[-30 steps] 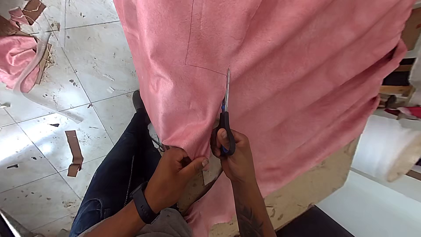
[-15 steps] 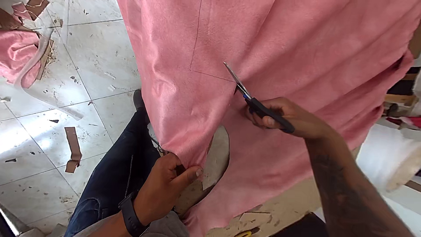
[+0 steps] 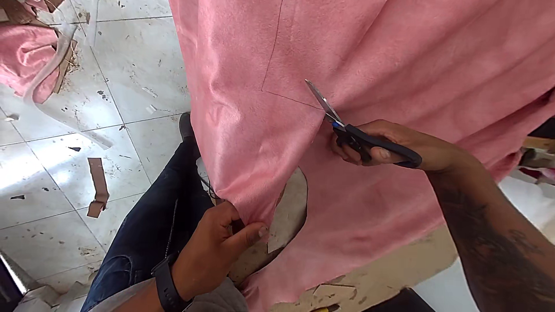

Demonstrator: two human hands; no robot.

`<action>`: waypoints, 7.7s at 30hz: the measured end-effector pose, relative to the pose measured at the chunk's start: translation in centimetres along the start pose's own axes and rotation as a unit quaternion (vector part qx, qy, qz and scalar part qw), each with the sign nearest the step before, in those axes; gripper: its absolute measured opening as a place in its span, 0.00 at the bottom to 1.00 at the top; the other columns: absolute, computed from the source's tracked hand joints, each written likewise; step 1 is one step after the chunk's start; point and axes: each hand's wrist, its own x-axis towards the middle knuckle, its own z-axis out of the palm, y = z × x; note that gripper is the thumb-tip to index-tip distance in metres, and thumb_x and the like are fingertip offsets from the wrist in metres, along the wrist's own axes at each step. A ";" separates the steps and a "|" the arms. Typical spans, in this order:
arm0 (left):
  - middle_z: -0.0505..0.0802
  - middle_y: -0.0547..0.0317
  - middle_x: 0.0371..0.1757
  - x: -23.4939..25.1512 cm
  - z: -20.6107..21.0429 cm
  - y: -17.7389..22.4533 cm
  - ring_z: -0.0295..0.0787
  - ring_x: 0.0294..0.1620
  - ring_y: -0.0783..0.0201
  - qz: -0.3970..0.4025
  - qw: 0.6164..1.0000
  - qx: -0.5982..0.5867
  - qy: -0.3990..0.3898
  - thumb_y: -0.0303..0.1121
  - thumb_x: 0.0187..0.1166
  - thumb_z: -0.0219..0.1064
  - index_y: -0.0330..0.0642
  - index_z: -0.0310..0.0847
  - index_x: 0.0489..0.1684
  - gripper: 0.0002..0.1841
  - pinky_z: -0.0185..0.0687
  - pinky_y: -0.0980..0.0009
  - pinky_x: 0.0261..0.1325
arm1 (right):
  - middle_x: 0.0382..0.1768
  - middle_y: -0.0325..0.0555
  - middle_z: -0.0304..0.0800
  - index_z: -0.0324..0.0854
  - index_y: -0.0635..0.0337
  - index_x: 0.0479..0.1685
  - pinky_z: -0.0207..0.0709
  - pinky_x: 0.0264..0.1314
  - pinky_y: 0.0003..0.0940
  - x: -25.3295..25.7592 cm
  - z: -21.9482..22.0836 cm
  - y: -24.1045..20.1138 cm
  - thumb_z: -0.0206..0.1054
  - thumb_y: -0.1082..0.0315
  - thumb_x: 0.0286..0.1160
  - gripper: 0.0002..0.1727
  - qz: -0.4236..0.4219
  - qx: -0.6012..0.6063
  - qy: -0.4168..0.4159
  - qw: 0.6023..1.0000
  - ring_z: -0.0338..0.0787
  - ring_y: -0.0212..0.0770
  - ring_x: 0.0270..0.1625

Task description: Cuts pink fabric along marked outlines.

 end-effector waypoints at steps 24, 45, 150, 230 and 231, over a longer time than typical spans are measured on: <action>0.94 0.59 0.42 -0.5 -0.6 -0.3 0.92 0.43 0.63 -0.007 1.000 -0.015 0.004 0.41 0.83 0.72 0.42 0.91 0.45 0.12 0.92 0.64 0.50 | 0.25 0.38 0.85 0.90 0.51 0.38 0.72 0.19 0.21 2.0 -4.6 -3.5 0.77 0.34 0.62 0.28 0.123 -0.077 -0.061 0.988 0.82 0.30 0.23; 0.94 0.57 0.43 -1.3 -1.1 -0.8 0.93 0.43 0.62 -0.009 0.999 -0.040 0.005 0.40 0.82 0.72 0.40 0.91 0.47 0.11 0.93 0.64 0.51 | 0.24 0.41 0.86 0.89 0.51 0.26 0.69 0.18 0.22 2.2 -3.3 -3.4 0.80 0.47 0.61 0.17 0.093 -0.088 -0.018 0.992 0.82 0.33 0.23; 0.93 0.61 0.44 -7.0 -17.4 10.6 0.92 0.43 0.67 0.055 0.977 0.190 -0.073 0.42 0.82 0.72 0.46 0.92 0.42 0.10 0.92 0.66 0.48 | 0.18 0.45 0.80 0.88 0.58 0.24 0.74 0.24 0.30 18.2 25.4 -7.1 0.78 0.48 0.71 0.21 -0.038 0.315 0.583 0.748 0.78 0.35 0.21; 0.94 0.50 0.46 -12.3 -16.1 10.5 0.92 0.48 0.61 -0.022 0.988 0.153 -0.014 0.34 0.81 0.73 0.36 0.91 0.42 0.09 0.90 0.60 0.54 | 0.24 0.46 0.81 0.85 0.58 0.30 0.68 0.16 0.22 16.4 17.2 -7.9 0.67 0.42 0.80 0.26 -0.116 0.311 0.467 0.819 0.76 0.32 0.18; 0.94 0.50 0.46 -12.4 -16.1 10.5 0.92 0.47 0.61 -0.021 0.988 0.150 -0.012 0.34 0.82 0.73 0.36 0.91 0.42 0.09 0.90 0.60 0.54 | 0.25 0.45 0.81 0.85 0.57 0.31 0.68 0.16 0.21 16.3 16.7 -8.1 0.67 0.40 0.80 0.26 -0.116 0.305 0.463 0.825 0.76 0.31 0.18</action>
